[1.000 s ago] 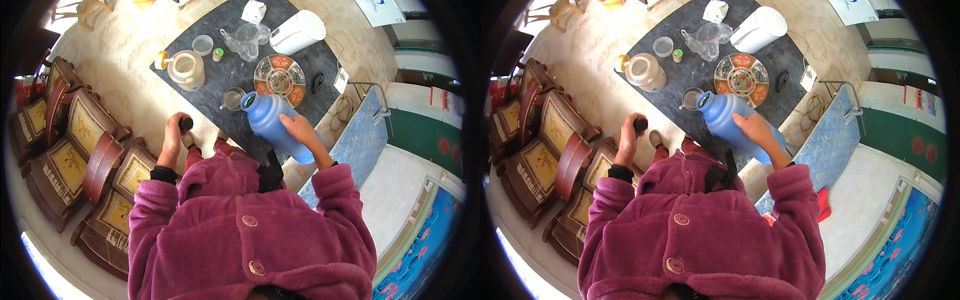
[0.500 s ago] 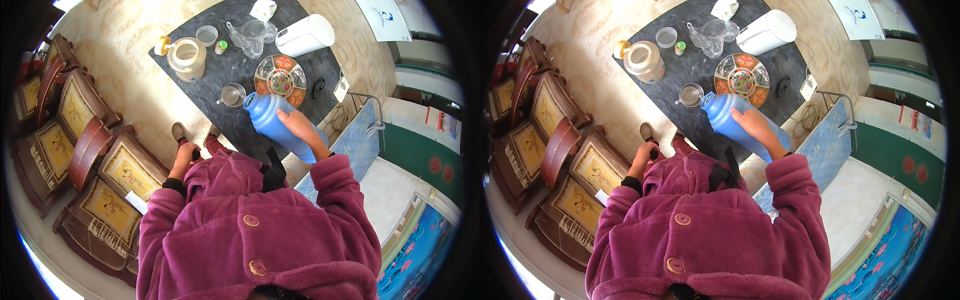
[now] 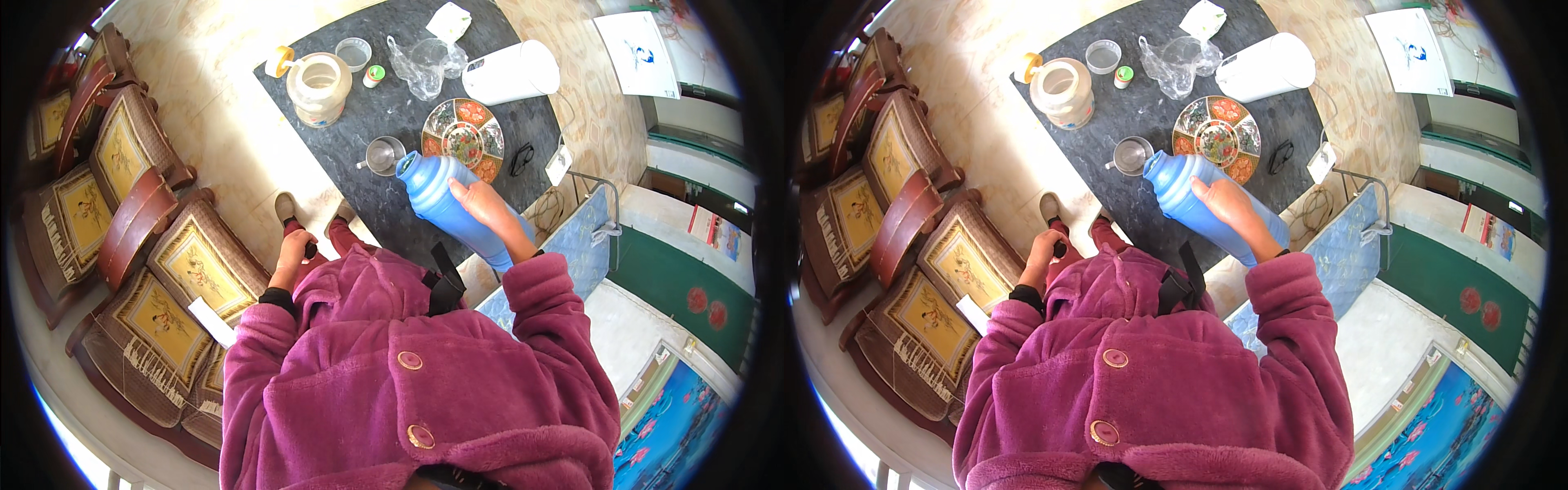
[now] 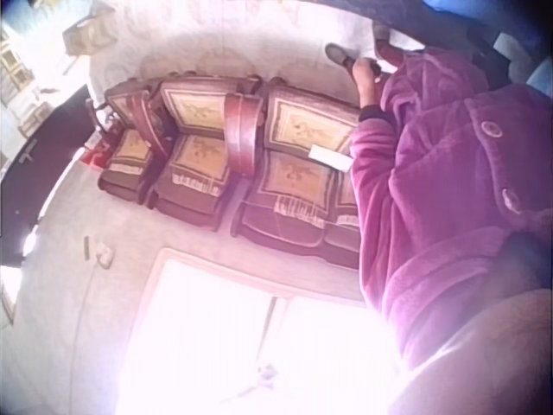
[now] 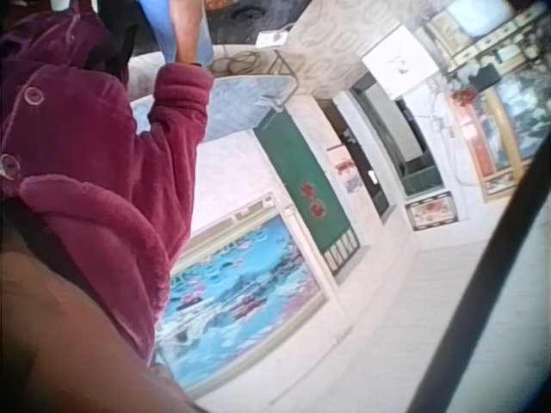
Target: The person rinses a pressure cooker lid under a tap, then places a rubber gasket onto the lid and secures it. They carry the lid indoors, place it on the cooker base, and cover the cooker with a cloth. Finally, they pour water from a thermos into a glass.
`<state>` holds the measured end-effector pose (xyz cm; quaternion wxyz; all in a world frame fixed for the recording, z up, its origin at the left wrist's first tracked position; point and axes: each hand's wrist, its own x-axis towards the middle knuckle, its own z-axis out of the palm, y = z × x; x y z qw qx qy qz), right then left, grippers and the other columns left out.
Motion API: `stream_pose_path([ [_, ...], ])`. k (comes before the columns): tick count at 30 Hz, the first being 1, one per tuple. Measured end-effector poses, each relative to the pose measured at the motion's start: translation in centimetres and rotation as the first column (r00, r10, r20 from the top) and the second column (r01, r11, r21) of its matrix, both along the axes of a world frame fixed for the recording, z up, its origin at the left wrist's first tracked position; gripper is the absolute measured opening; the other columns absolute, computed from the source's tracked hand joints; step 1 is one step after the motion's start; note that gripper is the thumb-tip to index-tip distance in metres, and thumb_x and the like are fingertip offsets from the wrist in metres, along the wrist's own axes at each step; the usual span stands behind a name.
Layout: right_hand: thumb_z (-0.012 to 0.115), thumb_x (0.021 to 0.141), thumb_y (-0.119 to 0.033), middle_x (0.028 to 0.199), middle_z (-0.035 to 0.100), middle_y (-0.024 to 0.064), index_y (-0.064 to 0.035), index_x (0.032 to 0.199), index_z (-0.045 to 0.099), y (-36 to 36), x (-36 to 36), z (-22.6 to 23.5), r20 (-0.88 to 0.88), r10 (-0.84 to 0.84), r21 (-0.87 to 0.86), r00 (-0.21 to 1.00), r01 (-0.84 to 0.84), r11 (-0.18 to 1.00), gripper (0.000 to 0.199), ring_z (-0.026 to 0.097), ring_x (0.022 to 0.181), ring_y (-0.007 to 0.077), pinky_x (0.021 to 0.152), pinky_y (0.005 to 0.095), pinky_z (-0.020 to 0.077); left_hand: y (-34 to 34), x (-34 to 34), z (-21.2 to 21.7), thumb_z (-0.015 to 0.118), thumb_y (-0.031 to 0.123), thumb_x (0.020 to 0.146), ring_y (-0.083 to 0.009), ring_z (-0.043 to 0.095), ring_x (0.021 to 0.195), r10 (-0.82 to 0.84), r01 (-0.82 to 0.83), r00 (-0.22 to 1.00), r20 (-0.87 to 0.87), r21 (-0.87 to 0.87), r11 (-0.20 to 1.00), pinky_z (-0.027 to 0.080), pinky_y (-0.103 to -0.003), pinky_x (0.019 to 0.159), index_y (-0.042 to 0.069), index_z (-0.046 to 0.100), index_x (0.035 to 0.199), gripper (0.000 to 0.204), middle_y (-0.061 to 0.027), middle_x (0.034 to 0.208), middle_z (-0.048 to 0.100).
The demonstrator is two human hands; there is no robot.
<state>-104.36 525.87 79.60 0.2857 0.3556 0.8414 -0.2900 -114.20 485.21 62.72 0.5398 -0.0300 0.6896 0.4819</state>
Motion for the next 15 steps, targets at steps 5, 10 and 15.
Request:
stream_pose_path([
  [5, 0.040, 0.084, -0.068, 0.066, 0.061, 0.0239, 0.0067, 0.069, 0.064, -0.1, -0.6, 0.5, 0.023, 0.032, 0.014, 0.999, -0.033, 0.999, 0.080, 0.064, 0.074, 0.0380, 0.069, 0.0443, 0.0455, 1.7, 0.2, 0.0, 0.058, 0.030, 0.087, -0.0135, 0.054, 0.060, 0.159, -0.158, 0.987, 0.025, -0.012, 0.987, 0.045, -0.029, 0.054, 0.002, 0.065, 0.075, 0.031, -0.0066, 0.069, 0.059],
  [10, 0.039, 0.084, -0.068, 0.066, 0.061, 0.0242, 0.0067, 0.069, 0.064, -0.2, -1.1, 0.6, 0.039, 0.026, 0.024, 0.999, -0.027, 0.999, 0.080, 0.064, 0.074, 0.0380, 0.069, 0.0440, 0.0456, 4.7, -0.5, 0.1, 0.063, 0.032, 0.082, -0.0140, 0.056, 0.059, 0.047, -0.049, 0.994, -0.098, -0.019, 0.999, 0.044, -0.029, 0.057, 0.001, 0.065, 0.071, 0.033, -0.0055, 0.063, 0.061],
  [15, 0.039, 0.084, -0.069, 0.067, 0.061, 0.0248, 0.0077, 0.070, 0.064, -0.1, -1.4, 0.9, 0.065, 0.052, 0.028, 0.997, -0.054, 0.998, 0.082, 0.064, 0.075, 0.0385, 0.069, 0.0441, 0.0459, 8.7, -1.9, -0.4, 0.063, 0.032, 0.080, -0.0221, 0.065, 0.072, -0.032, 0.019, 0.982, -0.188, -0.071, 0.997, 0.050, -0.032, 0.067, 0.001, 0.068, 0.094, 0.034, -0.0128, 0.077, 0.067],
])
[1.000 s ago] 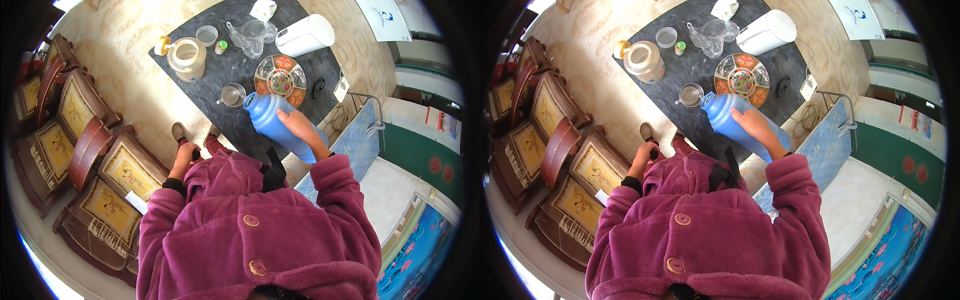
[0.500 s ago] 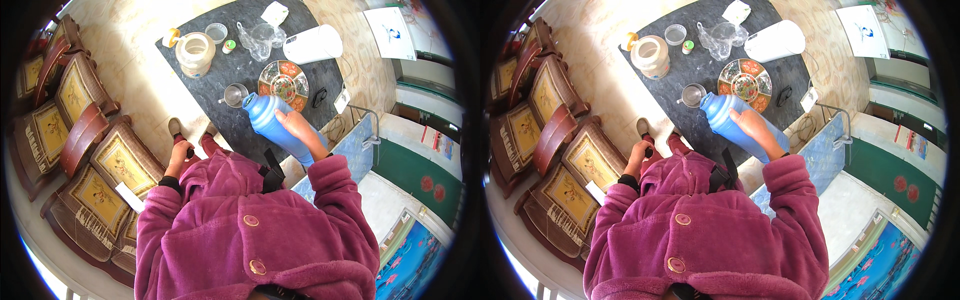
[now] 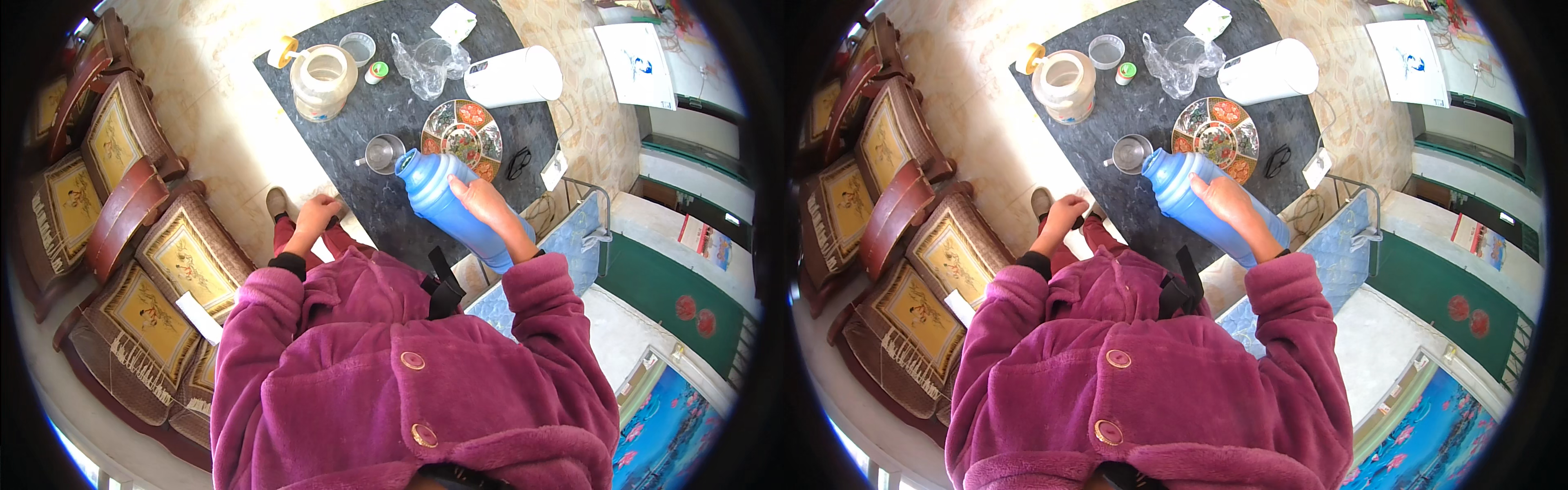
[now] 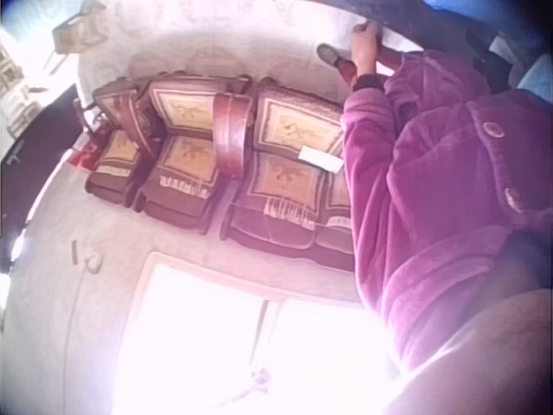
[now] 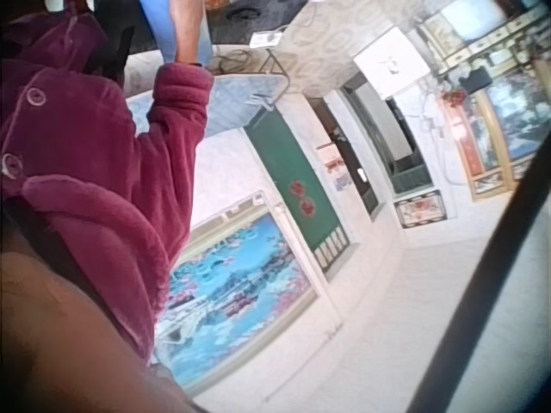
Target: The person rinses a pressure cooker lid under a tap, then places a rubber gasket onto the lid and secures it. They carry the lid indoors, place it on the cooker base, and cover the cooker with a cloth. Finally, they pour water from a thermos into a glass.
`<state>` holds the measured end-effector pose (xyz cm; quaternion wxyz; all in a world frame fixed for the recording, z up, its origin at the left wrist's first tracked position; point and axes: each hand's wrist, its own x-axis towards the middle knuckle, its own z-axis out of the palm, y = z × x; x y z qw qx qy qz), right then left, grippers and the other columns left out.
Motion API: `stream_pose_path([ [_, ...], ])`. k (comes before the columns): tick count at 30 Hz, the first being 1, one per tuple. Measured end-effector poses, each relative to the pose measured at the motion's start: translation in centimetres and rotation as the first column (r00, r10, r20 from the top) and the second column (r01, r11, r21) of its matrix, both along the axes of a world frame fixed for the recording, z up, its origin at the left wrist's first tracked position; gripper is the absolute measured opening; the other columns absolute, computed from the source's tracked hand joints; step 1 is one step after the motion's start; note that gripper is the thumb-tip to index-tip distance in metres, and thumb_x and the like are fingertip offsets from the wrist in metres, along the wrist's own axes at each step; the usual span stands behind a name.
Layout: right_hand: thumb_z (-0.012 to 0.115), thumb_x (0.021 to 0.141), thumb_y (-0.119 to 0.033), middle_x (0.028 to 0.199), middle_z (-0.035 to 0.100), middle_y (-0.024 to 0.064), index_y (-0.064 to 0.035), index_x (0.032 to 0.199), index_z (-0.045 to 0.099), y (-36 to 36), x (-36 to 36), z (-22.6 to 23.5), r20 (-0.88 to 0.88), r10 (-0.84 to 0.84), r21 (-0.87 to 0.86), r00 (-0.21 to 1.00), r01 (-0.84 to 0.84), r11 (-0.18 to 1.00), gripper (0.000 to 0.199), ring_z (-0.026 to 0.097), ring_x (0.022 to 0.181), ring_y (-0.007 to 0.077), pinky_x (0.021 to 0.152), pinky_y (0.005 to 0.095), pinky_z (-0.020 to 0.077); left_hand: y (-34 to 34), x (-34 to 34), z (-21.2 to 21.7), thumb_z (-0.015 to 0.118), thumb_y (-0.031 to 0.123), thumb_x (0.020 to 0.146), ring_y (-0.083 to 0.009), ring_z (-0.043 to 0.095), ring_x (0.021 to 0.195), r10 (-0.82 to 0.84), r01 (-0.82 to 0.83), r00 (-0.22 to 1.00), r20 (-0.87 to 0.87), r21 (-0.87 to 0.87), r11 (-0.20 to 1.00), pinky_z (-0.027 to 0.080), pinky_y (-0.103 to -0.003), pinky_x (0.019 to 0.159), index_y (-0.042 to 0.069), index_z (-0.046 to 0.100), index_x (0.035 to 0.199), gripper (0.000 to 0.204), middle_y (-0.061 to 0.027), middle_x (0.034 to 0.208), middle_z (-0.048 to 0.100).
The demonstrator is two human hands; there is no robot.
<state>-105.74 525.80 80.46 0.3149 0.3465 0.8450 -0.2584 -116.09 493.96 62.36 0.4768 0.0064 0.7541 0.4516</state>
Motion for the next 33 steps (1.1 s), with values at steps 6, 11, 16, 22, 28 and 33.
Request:
stream_pose_path([
  [6, 0.039, 0.085, -0.068, 0.067, 0.061, 0.0259, 0.0091, 0.072, 0.063, -0.3, -0.6, 1.1, 0.013, -0.010, 0.006, 1.000, 0.010, 1.000, 0.082, 0.065, 0.076, 0.0385, 0.070, 0.0440, 0.0462, 5.0, -1.9, 0.9, 0.062, 0.032, 0.080, -0.0301, 0.065, 0.092, -0.127, 0.114, 0.959, -0.251, -0.066, 0.991, 0.049, -0.040, 0.081, 0.012, 0.058, 0.124, 0.049, -0.0123, 0.098, 0.068],
  [11, 0.040, 0.086, -0.065, 0.068, 0.061, 0.0256, 0.0101, 0.074, 0.063, -0.5, -1.3, 2.2, 0.049, -0.013, 0.020, 0.999, 0.012, 1.000, 0.080, 0.065, 0.076, 0.0380, 0.070, 0.0429, 0.0463, 7.8, -2.9, 1.3, 0.059, 0.029, 0.081, -0.0316, 0.064, 0.093, -0.139, 0.113, 0.954, -0.267, -0.110, 0.987, 0.049, -0.042, 0.081, 0.015, 0.053, 0.128, 0.050, -0.0120, 0.100, 0.066],
  [16, 0.041, 0.086, -0.064, 0.069, 0.061, 0.0256, 0.0103, 0.075, 0.062, -0.5, -1.7, 3.1, 0.051, -0.024, 0.003, 0.998, 0.024, 1.000, 0.078, 0.065, 0.076, 0.0368, 0.070, 0.0422, 0.0462, 8.7, -3.2, 1.1, 0.060, 0.027, 0.082, -0.0345, 0.061, 0.096, -0.105, 0.034, 0.869, -0.483, -0.155, 0.987, 0.049, -0.045, 0.081, 0.016, 0.055, 0.124, 0.044, -0.0132, 0.114, 0.057],
  [22, 0.042, 0.086, -0.064, 0.069, 0.061, 0.0256, 0.0096, 0.074, 0.063, -0.3, -1.8, 3.5, 0.045, -0.019, -0.008, 0.999, 0.020, 1.000, 0.078, 0.064, 0.076, 0.0365, 0.070, 0.0422, 0.0462, 8.9, -4.0, 1.3, 0.062, 0.024, 0.082, -0.0339, 0.062, 0.094, -0.223, 0.166, 0.794, -0.566, -0.150, 0.975, 0.050, -0.043, 0.081, 0.016, 0.058, 0.118, 0.036, -0.0115, 0.114, 0.055],
  [28, 0.042, 0.087, -0.063, 0.072, 0.062, 0.0256, 0.0092, 0.077, 0.064, -0.2, -2.1, 3.8, 0.065, -0.018, 0.000, 0.998, 0.018, 1.000, 0.076, 0.065, 0.079, 0.0366, 0.073, 0.0412, 0.0466, 9.3, -4.7, 1.3, 0.063, 0.026, 0.083, -0.0310, 0.063, 0.089, -0.163, 0.208, 0.748, -0.643, -0.006, 0.978, 0.050, -0.041, 0.079, 0.013, 0.063, 0.106, 0.027, -0.0079, 0.108, 0.059],
  [33, 0.046, 0.086, -0.062, 0.054, 0.051, 0.0080, 0.0021, 0.057, 0.052, -0.6, -1.3, 3.9, -0.121, -0.090, -0.047, 0.988, 0.085, 0.995, 0.071, 0.053, 0.056, 0.0198, 0.058, 0.0363, 0.0422, 9.6, -5.3, 0.8, 0.063, 0.027, 0.083, -0.0314, 0.062, 0.093, -0.254, 0.283, 0.814, -0.523, -0.025, 0.959, 0.049, -0.040, 0.082, 0.012, 0.065, 0.102, 0.025, -0.0091, 0.106, 0.059],
])
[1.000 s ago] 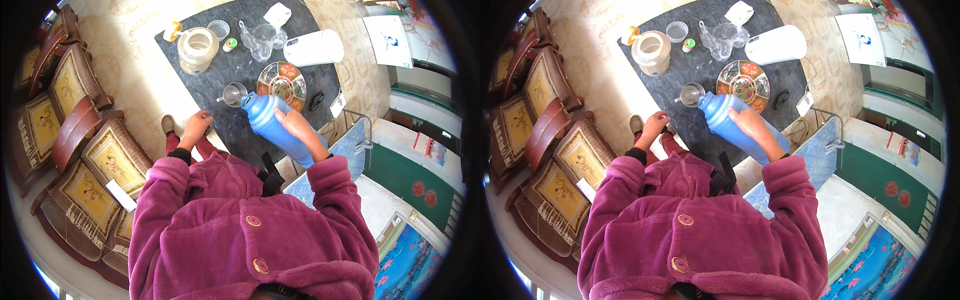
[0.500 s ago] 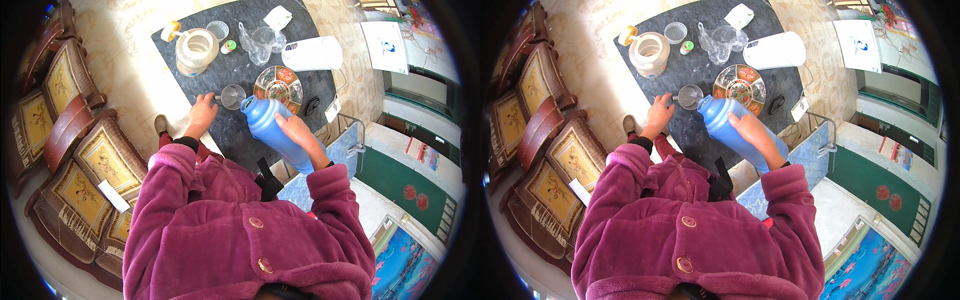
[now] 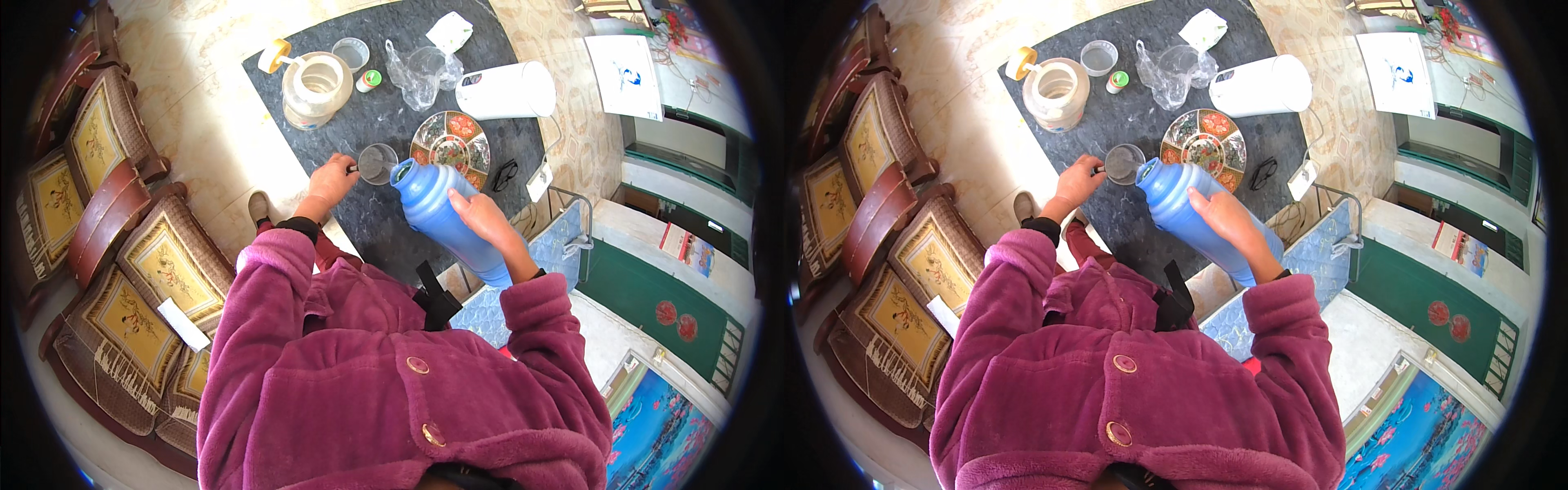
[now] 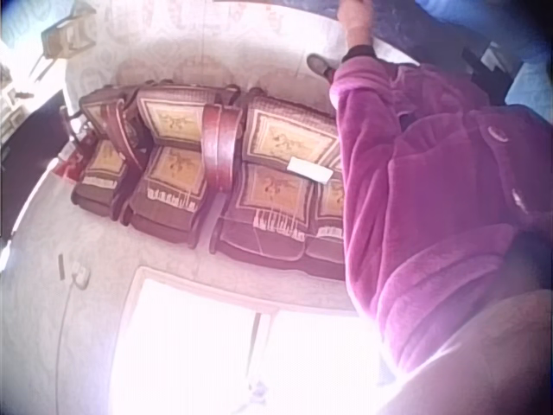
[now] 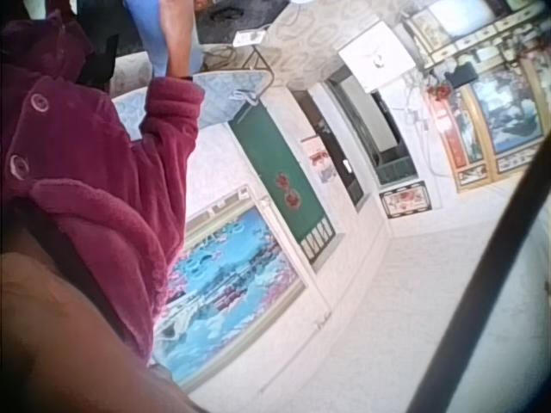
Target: The person rinses a pressure cooker lid under a tap, then places a rubber gasket onto the lid and secures it. They carry the lid indoors, place it on the cooker base, and cover the cooker with a cloth. Finally, they pour water from a thermos into a glass.
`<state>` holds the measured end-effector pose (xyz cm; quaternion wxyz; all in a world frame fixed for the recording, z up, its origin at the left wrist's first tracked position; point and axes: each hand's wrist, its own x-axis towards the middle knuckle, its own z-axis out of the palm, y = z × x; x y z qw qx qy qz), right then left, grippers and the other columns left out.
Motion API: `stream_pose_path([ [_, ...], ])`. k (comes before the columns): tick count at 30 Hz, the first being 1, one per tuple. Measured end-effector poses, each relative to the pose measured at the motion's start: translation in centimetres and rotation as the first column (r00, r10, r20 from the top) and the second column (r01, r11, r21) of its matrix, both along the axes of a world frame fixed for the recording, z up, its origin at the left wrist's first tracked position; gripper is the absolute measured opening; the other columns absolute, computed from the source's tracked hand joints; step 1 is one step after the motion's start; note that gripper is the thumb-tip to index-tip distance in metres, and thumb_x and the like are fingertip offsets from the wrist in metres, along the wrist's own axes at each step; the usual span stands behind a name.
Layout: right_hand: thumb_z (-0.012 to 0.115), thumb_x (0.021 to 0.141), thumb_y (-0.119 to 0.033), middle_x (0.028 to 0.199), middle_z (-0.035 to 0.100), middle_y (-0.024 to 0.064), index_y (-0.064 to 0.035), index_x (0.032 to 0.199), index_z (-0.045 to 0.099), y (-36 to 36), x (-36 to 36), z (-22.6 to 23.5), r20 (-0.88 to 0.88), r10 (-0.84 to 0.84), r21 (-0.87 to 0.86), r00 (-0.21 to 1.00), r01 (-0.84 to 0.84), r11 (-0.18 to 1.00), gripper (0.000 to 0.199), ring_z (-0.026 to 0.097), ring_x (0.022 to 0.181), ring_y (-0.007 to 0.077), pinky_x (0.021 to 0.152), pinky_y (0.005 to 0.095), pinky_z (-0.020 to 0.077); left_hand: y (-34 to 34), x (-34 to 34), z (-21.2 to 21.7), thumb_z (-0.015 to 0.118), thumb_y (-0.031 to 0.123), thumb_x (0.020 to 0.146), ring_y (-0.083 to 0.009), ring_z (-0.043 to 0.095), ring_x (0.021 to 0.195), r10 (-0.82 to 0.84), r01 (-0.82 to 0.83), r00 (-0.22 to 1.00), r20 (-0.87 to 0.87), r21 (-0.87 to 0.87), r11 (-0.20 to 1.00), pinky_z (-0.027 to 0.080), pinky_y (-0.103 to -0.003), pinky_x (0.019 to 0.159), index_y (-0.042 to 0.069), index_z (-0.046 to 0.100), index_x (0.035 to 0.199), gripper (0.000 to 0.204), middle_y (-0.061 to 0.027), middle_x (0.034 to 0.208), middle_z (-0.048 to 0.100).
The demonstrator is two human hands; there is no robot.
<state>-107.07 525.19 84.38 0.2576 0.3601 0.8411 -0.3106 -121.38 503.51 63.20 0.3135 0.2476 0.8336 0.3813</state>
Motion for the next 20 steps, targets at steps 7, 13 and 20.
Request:
stream_pose_path([
  [7, 0.049, 0.088, -0.056, 0.059, 0.056, 0.0116, 0.0033, 0.065, 0.058, 1.6, 2.2, -1.0, 0.119, -0.108, -0.059, 0.987, 0.115, 0.992, 0.064, 0.057, 0.060, 0.0214, 0.060, 0.0361, 0.0434, -0.3, -0.3, -1.5, 0.060, 0.026, 0.083, -0.0279, 0.064, 0.088, -0.033, 0.048, 0.941, 0.338, -0.035, 0.998, 0.049, -0.037, 0.079, 0.008, 0.066, 0.100, 0.025, -0.0108, 0.096, 0.066],
  [13, 0.050, 0.088, -0.057, 0.048, 0.041, -0.0011, -0.0095, 0.049, 0.043, 1.6, 5.4, -0.3, 0.009, -0.238, -0.235, 0.971, 0.234, 0.943, 0.062, 0.038, 0.045, 0.0093, 0.045, 0.0278, 0.0294, -1.3, 0.9, -2.1, 0.060, 0.022, 0.087, -0.0086, 0.052, 0.066, 0.018, -0.194, 0.747, 0.665, 0.193, 0.962, 0.042, -0.025, 0.061, 0.006, 0.066, 0.093, 0.018, -0.0008, 0.080, 0.065],
  [20, 0.050, 0.089, -0.056, 0.047, 0.041, -0.0015, -0.0096, 0.050, 0.044, 1.8, 10.4, 0.5, -0.118, -0.381, -0.400, 0.917, 0.308, 0.863, 0.061, 0.037, 0.045, 0.0084, 0.044, 0.0264, 0.0274, -3.7, 2.0, 2.8, 0.058, 0.021, 0.091, -0.0050, 0.049, 0.069, 0.024, -0.282, 0.736, 0.677, 0.274, 0.919, 0.038, -0.020, 0.063, 0.007, 0.067, 0.092, 0.016, 0.0014, 0.086, 0.067],
])
